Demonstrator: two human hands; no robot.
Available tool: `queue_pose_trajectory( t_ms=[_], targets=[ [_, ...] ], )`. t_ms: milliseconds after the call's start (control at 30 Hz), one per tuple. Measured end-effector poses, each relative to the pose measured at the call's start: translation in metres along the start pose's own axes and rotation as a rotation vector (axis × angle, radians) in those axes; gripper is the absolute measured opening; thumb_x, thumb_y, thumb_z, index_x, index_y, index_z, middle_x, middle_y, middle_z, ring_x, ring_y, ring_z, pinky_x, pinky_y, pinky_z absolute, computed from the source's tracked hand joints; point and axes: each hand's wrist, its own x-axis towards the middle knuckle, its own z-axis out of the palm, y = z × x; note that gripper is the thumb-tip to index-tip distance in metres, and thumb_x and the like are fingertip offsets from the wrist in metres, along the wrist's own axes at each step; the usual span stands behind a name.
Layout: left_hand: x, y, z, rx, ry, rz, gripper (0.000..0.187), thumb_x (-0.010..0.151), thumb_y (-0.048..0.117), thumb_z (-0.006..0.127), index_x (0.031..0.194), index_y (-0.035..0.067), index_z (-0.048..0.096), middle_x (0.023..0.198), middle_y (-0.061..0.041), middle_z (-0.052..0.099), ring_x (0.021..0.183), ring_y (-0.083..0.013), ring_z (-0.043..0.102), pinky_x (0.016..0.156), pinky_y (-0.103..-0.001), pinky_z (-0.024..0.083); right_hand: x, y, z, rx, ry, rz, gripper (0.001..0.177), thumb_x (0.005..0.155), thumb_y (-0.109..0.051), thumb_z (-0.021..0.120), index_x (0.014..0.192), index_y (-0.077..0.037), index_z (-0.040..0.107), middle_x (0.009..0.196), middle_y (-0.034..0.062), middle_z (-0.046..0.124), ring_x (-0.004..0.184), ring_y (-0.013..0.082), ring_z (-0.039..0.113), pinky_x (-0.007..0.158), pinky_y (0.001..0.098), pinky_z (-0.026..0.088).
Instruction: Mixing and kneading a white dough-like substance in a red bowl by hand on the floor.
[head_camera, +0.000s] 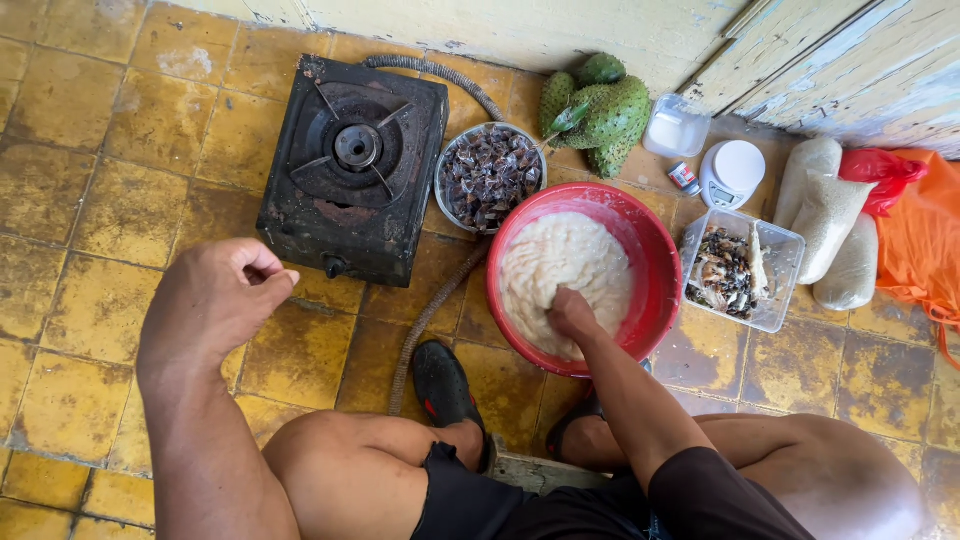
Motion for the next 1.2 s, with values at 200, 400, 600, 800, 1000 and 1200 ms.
queue_pose_trajectory(
  t_ms=[200,400,600,800,1000,1200],
  targets=[
    [-0.01,0.006,0.001,0.019,0.012,0.026,0.014,0.082,0.03,0.07,0.08,0.02,0.08,0.076,-0.004,0.076,0.07,-0.0263,0.069,0.067,-0.042,0.047,-0.043,-0.052,-0.078,-0.243,-0.115,-0.046,0.063,0.108,-0.049,0.023,0.154,-0.009,0.038,0.146,0.0233,0.054,0.13,0.0379,0.058,0.109,0.0545,0.049],
    [-0.026,0.02,-0.001,-0.026,0.026,0.064,0.012,0.082,0.026,0.071,0.077,0.018,0.078,0.069,-0.006,0.073,0.063,-0.0253,0.064,0.063,-0.042,0.044,-0.041,-0.002,-0.083,-0.246,-0.139,-0.049,0.084,0.084,-0.04,0.08,0.154,-0.016,0.039,0.16,0.022,0.029,0.141,0.0427,0.043,0.118,0.0515,0.04],
    [-0.035,0.055,-0.001,-0.073,0.073,0.295,0.018,0.091,0.011,0.07,0.073,0.009,0.072,0.065,-0.009,0.066,0.061,-0.027,0.063,0.072,-0.04,0.054,0.051,0.079,0.05,-0.479,-0.05,-0.131,0.048,0.086,-0.035,0.066,0.13,-0.021,0.058,0.141,0.0018,0.043,0.132,0.0292,0.038,0.106,0.046,0.04],
    [-0.018,0.068,0.016,-0.011,0.084,0.344,0.025,0.085,0.012,0.073,0.061,0.012,0.065,0.059,-0.004,0.059,0.055,-0.0237,0.06,0.062,-0.04,0.052,0.087,0.1,0.071,-0.977,0.532,-0.597,0.041,0.092,-0.038,0.042,0.105,-0.007,0.065,0.088,0.0048,0.061,0.081,0.0271,0.064,0.063,0.0429,0.05],
    [-0.004,0.085,0.024,0.028,0.081,0.347,0.025,0.082,0.011,0.073,0.059,0.01,0.064,0.062,-0.008,0.058,0.059,-0.0301,0.064,0.06,-0.044,0.052,0.149,0.103,0.019,-1.191,1.236,-1.179,0.033,0.081,0.007,0.037,0.086,0.027,0.063,0.073,0.0425,0.053,0.053,0.0534,0.044,0.042,0.0581,0.03],
    [0.016,0.095,0.036,0.044,0.1,0.401,0.021,0.083,0.011,0.071,0.062,0.009,0.066,0.064,-0.011,0.061,0.063,-0.0344,0.068,0.062,-0.048,0.055,0.073,0.036,0.027,-0.686,0.085,-0.642,0.043,0.091,-0.019,0.048,0.128,-0.009,0.068,0.142,0.0308,0.052,0.115,0.0487,0.066,0.102,0.0508,0.048]
  ],
)
